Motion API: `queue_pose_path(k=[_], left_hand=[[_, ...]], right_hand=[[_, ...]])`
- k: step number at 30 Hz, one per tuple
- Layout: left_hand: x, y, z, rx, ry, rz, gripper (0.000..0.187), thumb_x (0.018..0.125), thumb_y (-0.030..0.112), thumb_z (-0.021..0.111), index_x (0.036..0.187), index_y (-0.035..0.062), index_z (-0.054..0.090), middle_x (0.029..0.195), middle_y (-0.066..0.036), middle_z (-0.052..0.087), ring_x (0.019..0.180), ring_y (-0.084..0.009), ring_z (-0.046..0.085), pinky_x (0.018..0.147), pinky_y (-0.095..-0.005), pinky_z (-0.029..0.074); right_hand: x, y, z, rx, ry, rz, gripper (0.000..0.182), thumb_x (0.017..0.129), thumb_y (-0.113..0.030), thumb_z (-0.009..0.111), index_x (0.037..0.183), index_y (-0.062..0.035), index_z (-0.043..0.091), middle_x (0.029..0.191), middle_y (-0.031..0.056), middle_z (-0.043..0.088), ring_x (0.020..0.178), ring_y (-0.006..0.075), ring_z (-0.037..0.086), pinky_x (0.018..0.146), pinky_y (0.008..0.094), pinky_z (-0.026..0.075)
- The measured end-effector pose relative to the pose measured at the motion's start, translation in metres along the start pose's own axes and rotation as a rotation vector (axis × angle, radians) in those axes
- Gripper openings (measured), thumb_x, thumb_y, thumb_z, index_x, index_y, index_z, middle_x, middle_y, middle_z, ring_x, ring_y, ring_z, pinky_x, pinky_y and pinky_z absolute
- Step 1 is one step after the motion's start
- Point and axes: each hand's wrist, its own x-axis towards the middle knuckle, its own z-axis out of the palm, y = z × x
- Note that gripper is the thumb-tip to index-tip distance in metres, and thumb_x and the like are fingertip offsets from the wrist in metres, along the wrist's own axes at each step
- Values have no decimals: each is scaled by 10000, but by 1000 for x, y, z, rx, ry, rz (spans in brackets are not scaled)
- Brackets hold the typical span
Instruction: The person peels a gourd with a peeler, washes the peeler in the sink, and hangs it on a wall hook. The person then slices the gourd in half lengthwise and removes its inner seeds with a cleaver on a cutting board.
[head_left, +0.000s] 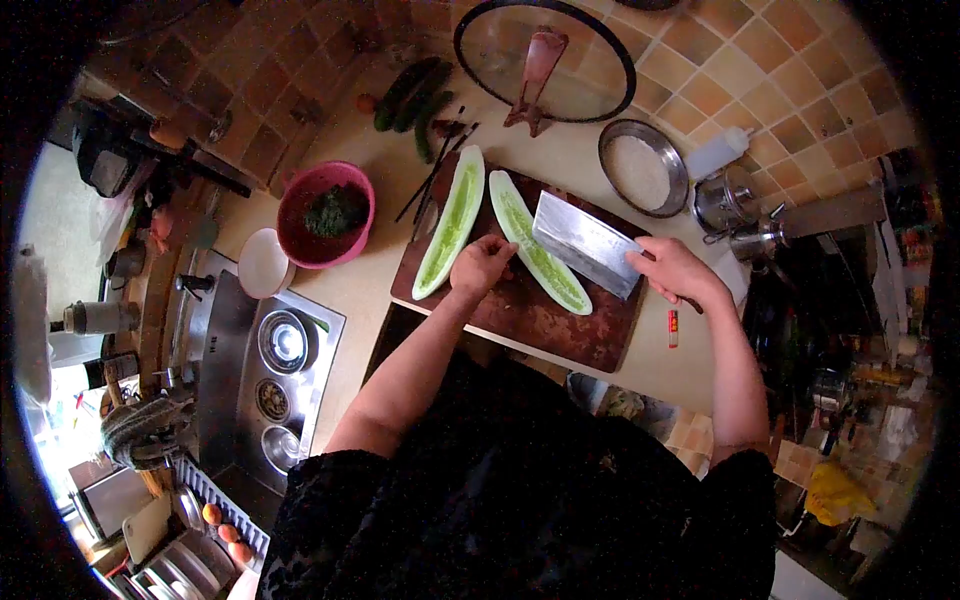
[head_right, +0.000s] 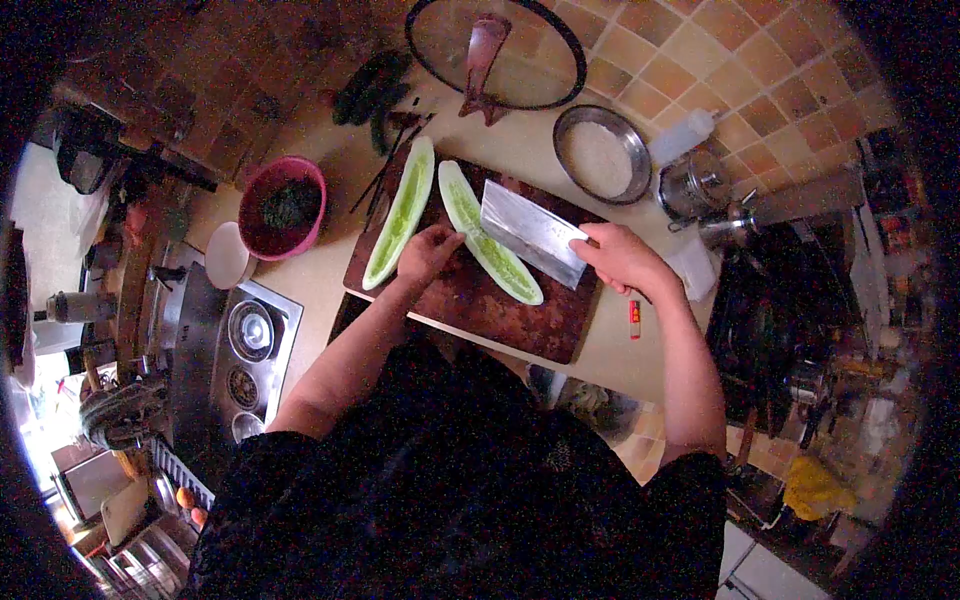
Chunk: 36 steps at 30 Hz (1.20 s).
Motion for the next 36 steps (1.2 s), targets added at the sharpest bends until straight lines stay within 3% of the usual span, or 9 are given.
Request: queue_pose_path(k=[8,11,17,20,29,36], left_hand=[[10,-12,2,39,-20,2,346,924,467,660,971,128,712,724,-27,722,688,-154,704,681,-337,530],[10,-15,3,-9,-23,22,350,923,471,662,962,127,713,724,-30,721,680,-159,699,673,-339,527],[1,-2,0,40,5,9,354,920,479,665,978,134,724,752,-43,731,727,-160,720,699,-334,539],[19,-27,9,99,49,66,358,915,481,674,1008,139,725,783,-46,739,738,-156,726,711,-335,545],[7,-12,4,-54,-9,3,331,918,447,684,999,128,722,785,-35,739,710,-150,724,701,-337,547],[8,-7,0,22,-38,-4,347,924,435,682,994,96,708,806,-38,741,685,-143,722,673,-315,547]], right_hand=[[-19,-5,-8,-112,-16,-6,315,994,-312,550,897,-14,582,549,40,525,394,143,490,378,332,398],[-20,1,-10,-185,-33,22,275,1009,-281,556,979,-13,607,541,28,512,382,116,457,365,315,363],[-25,3,-10,-167,-21,-14,271,1009,-279,555,959,-18,608,539,22,493,390,110,453,366,307,355],[-22,9,-10,-170,-13,-34,274,1011,-284,553,967,-21,616,538,19,488,392,105,453,368,300,354],[-44,13,-14,-133,-64,101,279,1011,-279,565,1030,-11,643,550,8,491,395,96,439,377,293,365],[-50,33,-12,-107,-59,88,316,997,-315,560,1026,-14,651,570,38,541,385,124,469,374,320,392]])
